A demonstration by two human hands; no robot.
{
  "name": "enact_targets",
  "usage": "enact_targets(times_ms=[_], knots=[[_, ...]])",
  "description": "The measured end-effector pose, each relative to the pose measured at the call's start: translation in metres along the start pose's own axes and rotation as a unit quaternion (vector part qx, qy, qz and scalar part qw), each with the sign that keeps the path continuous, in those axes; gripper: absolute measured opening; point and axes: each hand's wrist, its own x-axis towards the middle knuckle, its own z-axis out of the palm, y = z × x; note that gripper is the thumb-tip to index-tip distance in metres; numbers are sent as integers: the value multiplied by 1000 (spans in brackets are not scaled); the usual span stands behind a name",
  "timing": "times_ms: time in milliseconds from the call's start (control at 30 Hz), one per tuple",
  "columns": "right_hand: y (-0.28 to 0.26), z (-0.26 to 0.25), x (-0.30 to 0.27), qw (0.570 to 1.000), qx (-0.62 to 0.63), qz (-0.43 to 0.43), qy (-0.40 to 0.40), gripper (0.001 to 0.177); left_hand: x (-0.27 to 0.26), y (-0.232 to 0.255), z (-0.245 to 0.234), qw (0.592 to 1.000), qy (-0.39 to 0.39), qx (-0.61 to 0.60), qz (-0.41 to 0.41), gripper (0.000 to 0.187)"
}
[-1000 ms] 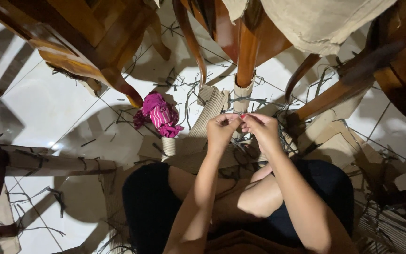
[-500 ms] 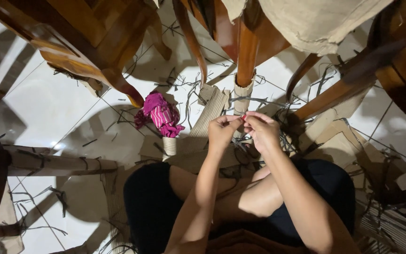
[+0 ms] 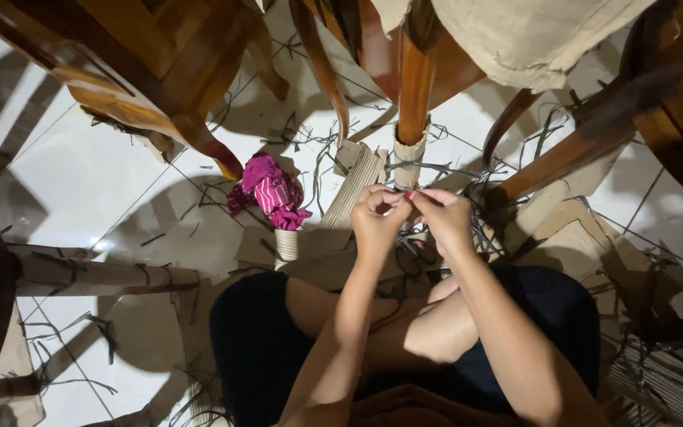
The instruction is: Tying and wrapping thin black strings around the legs of wooden furniture.
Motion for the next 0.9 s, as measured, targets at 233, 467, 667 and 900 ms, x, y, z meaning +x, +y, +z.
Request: enact_targets(times_ms=[233, 467, 667, 900], knots=[[-2, -3, 1, 998, 26, 54, -26, 26, -2, 11, -4, 997, 3, 49, 51, 9], [-7, -4, 6, 991, 39, 108, -64, 17, 0, 17, -7, 995, -15, 67, 70, 8], [2, -4, 7, 976, 133, 145, -95, 9, -8, -33, 9, 991, 8, -104, -86, 12], [0, -4, 0, 966, 169, 141, -135, 9, -10, -76, 25, 851, -3, -345, -395, 18]])
